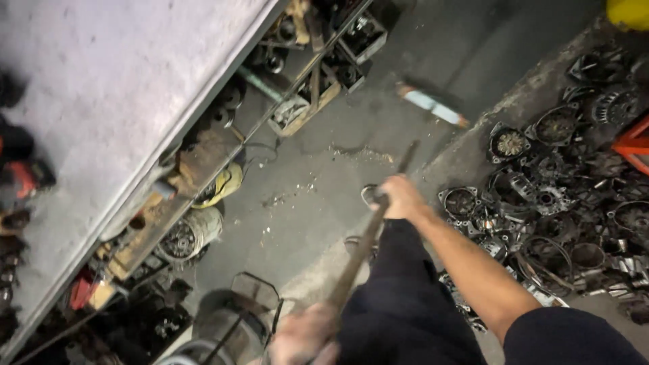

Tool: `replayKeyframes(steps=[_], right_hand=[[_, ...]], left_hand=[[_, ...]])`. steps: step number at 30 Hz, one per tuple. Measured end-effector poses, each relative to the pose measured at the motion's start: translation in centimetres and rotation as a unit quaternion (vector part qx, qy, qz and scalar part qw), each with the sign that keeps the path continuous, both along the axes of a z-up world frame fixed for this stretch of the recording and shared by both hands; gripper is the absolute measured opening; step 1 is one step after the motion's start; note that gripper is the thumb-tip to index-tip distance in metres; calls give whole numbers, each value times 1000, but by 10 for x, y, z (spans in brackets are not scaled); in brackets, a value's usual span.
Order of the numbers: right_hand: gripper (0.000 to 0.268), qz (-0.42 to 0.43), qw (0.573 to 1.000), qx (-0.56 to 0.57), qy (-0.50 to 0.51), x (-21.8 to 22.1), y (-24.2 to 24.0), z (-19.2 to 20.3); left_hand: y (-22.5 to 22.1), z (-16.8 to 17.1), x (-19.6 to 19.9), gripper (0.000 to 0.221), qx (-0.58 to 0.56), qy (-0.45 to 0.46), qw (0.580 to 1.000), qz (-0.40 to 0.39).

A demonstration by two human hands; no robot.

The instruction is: Sweeping metal debris and dust off a workshop floor into a dustpan using a broom.

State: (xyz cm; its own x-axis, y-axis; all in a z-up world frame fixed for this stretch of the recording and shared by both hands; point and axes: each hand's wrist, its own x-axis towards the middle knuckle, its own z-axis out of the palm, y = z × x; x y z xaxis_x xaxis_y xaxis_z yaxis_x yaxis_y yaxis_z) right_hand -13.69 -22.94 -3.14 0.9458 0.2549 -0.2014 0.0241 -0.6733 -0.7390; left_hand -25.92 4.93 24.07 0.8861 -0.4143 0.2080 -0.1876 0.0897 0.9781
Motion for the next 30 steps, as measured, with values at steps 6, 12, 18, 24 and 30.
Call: replayKeyframes(steps=[6, 12, 18, 24, 30], right_hand=[[33, -105, 992, 22, -72, -4, -1, -78], [40, -154, 978, 111, -91, 5, 117, -30], [32, -19, 987, 161, 4, 22, 137, 21], [35, 14, 999, 47, -22, 30, 167, -19], [36, 151, 981, 70, -95, 8, 249, -56]], left_hand=[[-51, 8, 94, 27, -113, 69, 991, 27], [75, -5, 74, 29, 115, 63, 989, 61], [78, 29, 94, 26, -61, -33, 991, -113], [80, 13, 16, 31, -56, 2, 991, 122], [142, -14, -53, 36, -26, 0, 930, 367]])
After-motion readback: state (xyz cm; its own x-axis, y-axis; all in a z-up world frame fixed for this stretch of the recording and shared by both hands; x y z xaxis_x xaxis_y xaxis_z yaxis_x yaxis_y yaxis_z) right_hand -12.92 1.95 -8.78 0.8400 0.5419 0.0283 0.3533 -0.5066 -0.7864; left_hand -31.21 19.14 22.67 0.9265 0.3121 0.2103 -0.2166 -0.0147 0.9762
